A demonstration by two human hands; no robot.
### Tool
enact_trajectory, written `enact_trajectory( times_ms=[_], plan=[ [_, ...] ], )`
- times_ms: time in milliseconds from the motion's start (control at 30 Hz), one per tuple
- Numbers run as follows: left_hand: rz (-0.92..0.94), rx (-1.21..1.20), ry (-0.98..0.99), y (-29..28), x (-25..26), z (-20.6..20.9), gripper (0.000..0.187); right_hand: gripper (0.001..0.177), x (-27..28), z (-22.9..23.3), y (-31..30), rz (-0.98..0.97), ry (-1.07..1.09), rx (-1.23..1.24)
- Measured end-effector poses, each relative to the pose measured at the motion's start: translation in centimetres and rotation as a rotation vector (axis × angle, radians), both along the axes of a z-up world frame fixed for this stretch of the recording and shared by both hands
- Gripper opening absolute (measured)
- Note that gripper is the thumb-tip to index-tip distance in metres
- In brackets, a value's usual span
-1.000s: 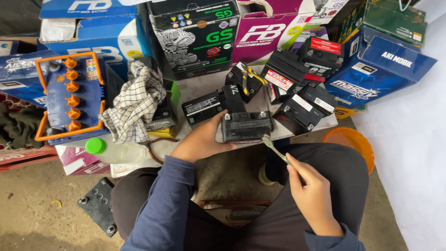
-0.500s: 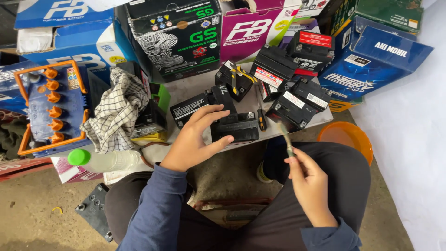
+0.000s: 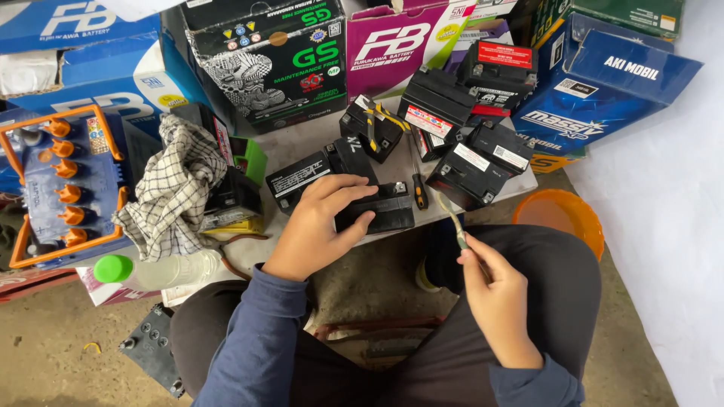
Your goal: Repairing a small lead-acid battery by prying open the casing with a screwdriver
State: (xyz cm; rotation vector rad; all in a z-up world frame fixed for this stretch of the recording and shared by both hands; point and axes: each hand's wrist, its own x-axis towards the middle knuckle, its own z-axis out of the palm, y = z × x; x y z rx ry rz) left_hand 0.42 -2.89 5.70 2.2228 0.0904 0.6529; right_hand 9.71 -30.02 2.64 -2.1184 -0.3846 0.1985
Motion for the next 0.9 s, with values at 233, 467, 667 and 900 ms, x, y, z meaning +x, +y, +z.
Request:
enact_trajectory(
  times_ms=[233, 467, 667, 900],
  plan=[
    [-0.010, 0.015, -0.023, -0.2, 0.2, 0.2, 0.035, 0.026, -1.5, -0.1, 1.3, 0.112, 0.036, 0.054],
    [-0.014, -0.009, -0.041, -0.4, 0.5, 0.1, 0.024, 0.032, 1.9, -2.7, 1.1, -0.053, 0.253, -0.024],
    [-0.017, -0.054, -0.026, -0.5, 0.7, 0.0, 0.020, 0.052, 2.9, 0.7, 7.4, 0.179, 0.420, -0.175],
    [-0.029, -0.109, -0.031, -0.1, 0.5, -0.2, 0.018, 0.050, 4.4, -2.0, 10.8, 0.227, 0.425, -0.118]
  ],
)
